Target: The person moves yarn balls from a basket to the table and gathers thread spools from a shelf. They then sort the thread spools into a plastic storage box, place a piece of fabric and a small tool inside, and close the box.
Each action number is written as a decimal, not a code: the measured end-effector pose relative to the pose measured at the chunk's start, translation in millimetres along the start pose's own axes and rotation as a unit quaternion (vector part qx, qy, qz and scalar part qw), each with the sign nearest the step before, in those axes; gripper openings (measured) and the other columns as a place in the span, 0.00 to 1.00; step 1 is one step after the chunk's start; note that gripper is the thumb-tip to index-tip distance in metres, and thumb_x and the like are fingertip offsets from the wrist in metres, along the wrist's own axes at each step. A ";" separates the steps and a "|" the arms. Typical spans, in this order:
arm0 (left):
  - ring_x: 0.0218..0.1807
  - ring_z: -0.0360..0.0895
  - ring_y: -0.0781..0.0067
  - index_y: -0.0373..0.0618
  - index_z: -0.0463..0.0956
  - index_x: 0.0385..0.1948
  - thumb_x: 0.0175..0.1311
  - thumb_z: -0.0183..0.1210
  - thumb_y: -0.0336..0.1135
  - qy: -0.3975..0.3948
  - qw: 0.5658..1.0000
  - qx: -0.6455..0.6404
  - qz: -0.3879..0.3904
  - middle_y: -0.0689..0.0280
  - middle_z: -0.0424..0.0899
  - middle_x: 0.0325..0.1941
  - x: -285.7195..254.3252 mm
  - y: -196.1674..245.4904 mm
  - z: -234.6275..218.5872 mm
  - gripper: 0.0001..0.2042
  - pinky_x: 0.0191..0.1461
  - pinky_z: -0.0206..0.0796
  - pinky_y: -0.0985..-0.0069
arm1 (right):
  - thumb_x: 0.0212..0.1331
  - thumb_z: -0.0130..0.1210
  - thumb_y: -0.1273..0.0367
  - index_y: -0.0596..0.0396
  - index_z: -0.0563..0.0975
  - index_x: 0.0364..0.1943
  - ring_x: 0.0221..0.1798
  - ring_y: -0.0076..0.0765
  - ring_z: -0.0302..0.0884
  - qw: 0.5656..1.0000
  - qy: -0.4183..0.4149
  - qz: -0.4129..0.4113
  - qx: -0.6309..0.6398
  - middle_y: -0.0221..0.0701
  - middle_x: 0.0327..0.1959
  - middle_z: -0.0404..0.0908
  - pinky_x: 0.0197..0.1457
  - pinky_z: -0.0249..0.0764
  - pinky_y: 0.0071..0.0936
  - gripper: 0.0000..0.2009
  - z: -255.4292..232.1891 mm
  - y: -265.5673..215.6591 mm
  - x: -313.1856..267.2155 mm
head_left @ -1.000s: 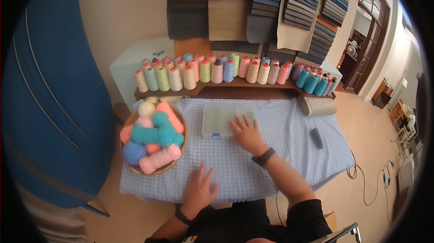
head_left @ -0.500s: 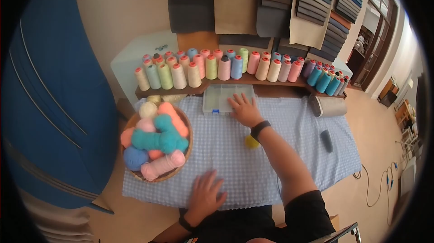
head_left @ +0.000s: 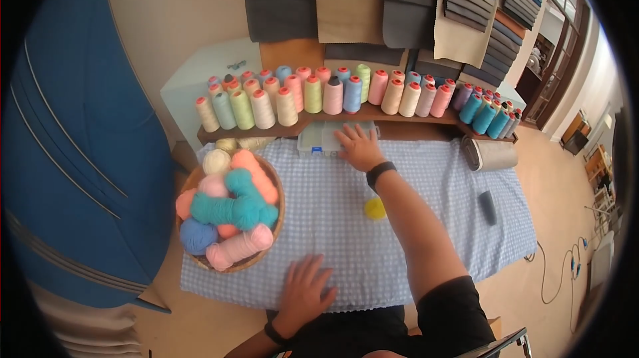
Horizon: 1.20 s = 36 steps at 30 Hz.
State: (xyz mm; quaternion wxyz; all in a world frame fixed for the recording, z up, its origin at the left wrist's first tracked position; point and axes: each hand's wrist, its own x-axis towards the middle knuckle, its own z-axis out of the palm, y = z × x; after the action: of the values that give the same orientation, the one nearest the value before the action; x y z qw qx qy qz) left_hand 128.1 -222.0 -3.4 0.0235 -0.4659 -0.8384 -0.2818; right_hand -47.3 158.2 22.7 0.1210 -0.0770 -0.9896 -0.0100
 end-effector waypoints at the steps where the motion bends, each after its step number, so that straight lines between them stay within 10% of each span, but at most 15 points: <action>1: 0.80 0.67 0.45 0.47 0.83 0.56 0.66 0.68 0.47 -0.002 1.000 0.000 0.000 0.53 0.75 0.76 -0.4 0.0 0.0 0.21 0.82 0.54 0.39 | 0.69 0.63 0.55 0.34 0.66 0.79 0.86 0.55 0.55 1.000 0.000 0.000 -0.002 0.34 0.85 0.61 0.82 0.54 0.75 0.35 -0.3 -0.6 0.9; 36: 0.75 0.73 0.57 0.53 0.86 0.48 0.63 0.69 0.45 -0.032 0.999 -0.022 -0.007 0.69 0.84 0.63 3.0 2.0 -1.0 0.14 0.80 0.50 0.34 | 0.68 0.63 0.53 0.37 0.67 0.78 0.83 0.52 0.61 0.998 0.053 -0.021 -0.019 0.32 0.80 0.67 0.81 0.55 0.75 0.34 8.9 5.4 19.2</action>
State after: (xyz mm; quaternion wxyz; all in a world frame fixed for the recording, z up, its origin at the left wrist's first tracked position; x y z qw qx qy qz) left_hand 127.8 -219.3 -0.8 -0.0156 -0.4693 -0.8354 -0.2856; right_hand -67.1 166.7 18.6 0.1719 -0.0582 -0.9828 -0.0352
